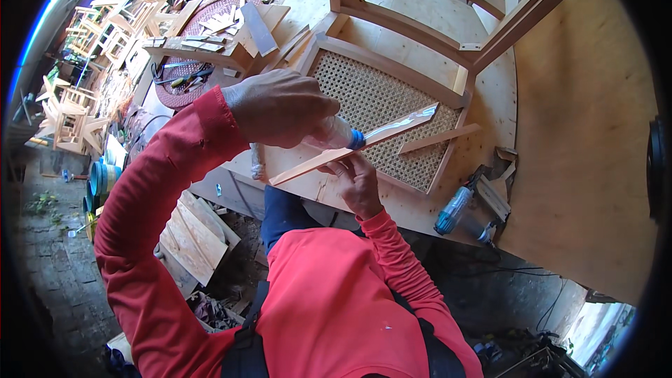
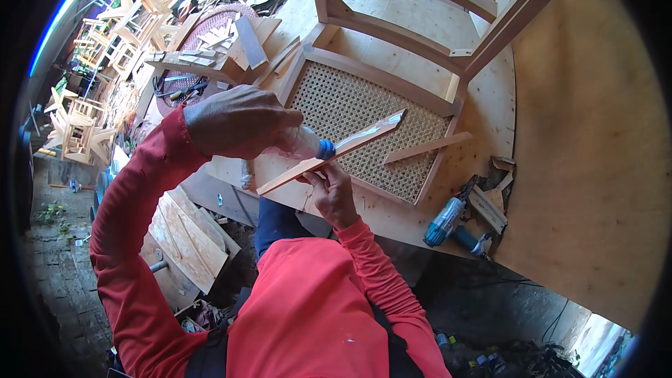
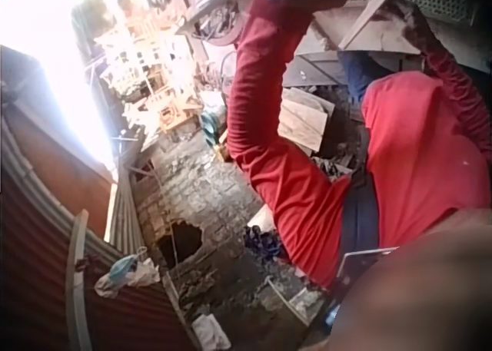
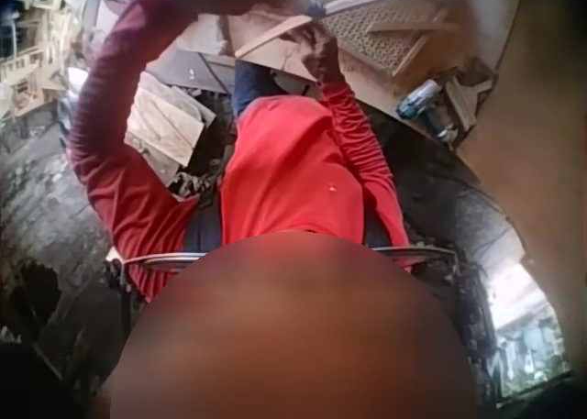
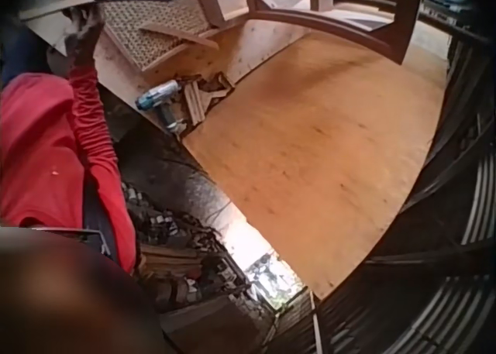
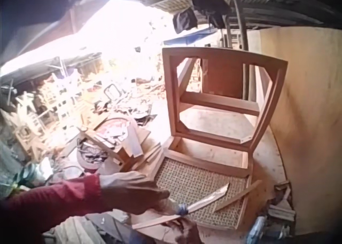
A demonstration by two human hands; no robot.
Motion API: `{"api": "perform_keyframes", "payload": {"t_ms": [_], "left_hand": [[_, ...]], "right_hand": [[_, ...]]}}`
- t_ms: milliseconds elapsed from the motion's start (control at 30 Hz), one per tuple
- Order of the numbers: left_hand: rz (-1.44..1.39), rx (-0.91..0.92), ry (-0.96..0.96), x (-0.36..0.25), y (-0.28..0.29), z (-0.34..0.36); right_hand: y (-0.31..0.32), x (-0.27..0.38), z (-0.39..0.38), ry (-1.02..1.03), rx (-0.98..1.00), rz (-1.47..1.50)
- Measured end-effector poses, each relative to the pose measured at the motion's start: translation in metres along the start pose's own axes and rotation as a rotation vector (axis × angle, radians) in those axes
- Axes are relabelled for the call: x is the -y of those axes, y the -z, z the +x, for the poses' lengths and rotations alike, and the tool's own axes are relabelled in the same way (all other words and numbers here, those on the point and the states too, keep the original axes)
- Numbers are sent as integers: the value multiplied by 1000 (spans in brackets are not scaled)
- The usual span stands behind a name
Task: Applying adhesive and wooden trim strips to the cane backing of a chair frame.
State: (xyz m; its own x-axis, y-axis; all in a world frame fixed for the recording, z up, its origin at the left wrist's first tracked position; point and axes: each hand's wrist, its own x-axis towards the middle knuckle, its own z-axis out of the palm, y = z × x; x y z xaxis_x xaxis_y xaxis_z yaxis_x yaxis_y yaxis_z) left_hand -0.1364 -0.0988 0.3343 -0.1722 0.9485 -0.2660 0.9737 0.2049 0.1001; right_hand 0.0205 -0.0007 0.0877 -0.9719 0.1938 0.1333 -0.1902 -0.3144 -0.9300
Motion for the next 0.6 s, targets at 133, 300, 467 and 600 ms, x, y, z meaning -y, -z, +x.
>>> {"api": "perform_keyframes", "payload": {"t_ms": [133, 300, 467, 600], "left_hand": [[4, -25, -25, 3, -7, -3], [-11, -113, -47, 6, -18, -11], [-31, 37, 51, 2, -12, -8], [-28, -24, 16, 9, -22, -13]], "right_hand": [[0, 10, 3, 15, -57, -6], [5, 15, 3, 15, -61, 28], [12, 16, 5, 20, -24, 8], [13, 19, 8, 22, -53, 72]]}}
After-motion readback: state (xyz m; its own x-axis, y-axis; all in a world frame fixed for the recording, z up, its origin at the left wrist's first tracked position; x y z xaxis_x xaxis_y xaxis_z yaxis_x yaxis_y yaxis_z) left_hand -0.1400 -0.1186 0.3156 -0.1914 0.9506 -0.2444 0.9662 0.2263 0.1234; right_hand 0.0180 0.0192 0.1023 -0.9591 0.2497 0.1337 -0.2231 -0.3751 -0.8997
